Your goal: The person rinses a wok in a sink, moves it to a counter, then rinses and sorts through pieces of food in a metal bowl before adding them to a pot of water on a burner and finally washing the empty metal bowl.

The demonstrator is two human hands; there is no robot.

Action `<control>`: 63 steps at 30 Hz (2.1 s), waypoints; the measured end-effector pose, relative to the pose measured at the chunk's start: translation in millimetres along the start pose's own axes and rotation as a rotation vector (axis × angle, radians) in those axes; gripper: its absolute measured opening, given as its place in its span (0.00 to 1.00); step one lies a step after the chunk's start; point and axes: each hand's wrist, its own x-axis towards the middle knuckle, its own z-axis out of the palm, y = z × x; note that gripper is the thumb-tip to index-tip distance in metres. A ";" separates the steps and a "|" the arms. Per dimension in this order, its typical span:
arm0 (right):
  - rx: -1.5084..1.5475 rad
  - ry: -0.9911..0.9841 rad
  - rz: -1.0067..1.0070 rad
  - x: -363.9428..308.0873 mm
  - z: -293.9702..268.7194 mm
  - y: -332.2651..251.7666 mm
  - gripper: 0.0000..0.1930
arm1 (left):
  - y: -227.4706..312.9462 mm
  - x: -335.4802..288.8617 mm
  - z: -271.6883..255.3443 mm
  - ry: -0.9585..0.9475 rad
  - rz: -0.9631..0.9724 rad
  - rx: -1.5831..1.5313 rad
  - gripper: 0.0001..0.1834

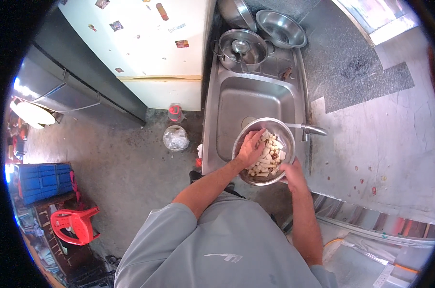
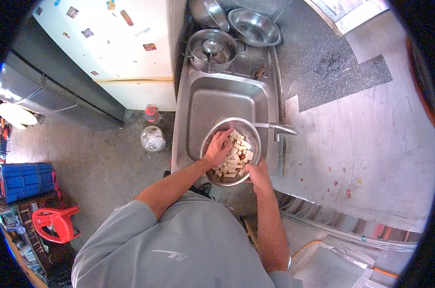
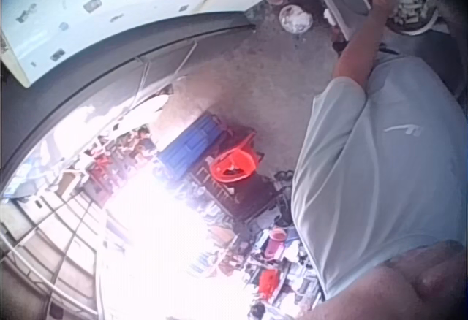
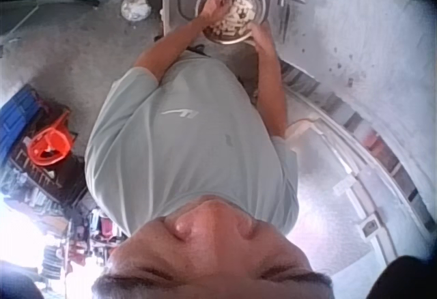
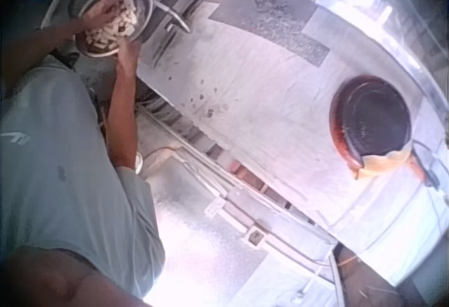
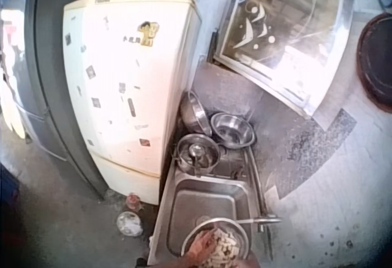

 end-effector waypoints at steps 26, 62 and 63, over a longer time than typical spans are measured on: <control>-0.130 -0.047 -0.146 13.9 13.0 -31.2 0.31 | 0.0 18.1 -4.9 0.094 -0.015 -0.115 0.26; -0.241 -0.008 -0.200 12.7 27.2 -51.2 0.24 | 1.8 26.6 -6.7 0.156 -0.018 -0.163 0.27; -0.242 -0.006 -0.200 11.8 27.8 -53.1 0.24 | 2.4 27.0 -6.5 0.159 -0.016 -0.139 0.27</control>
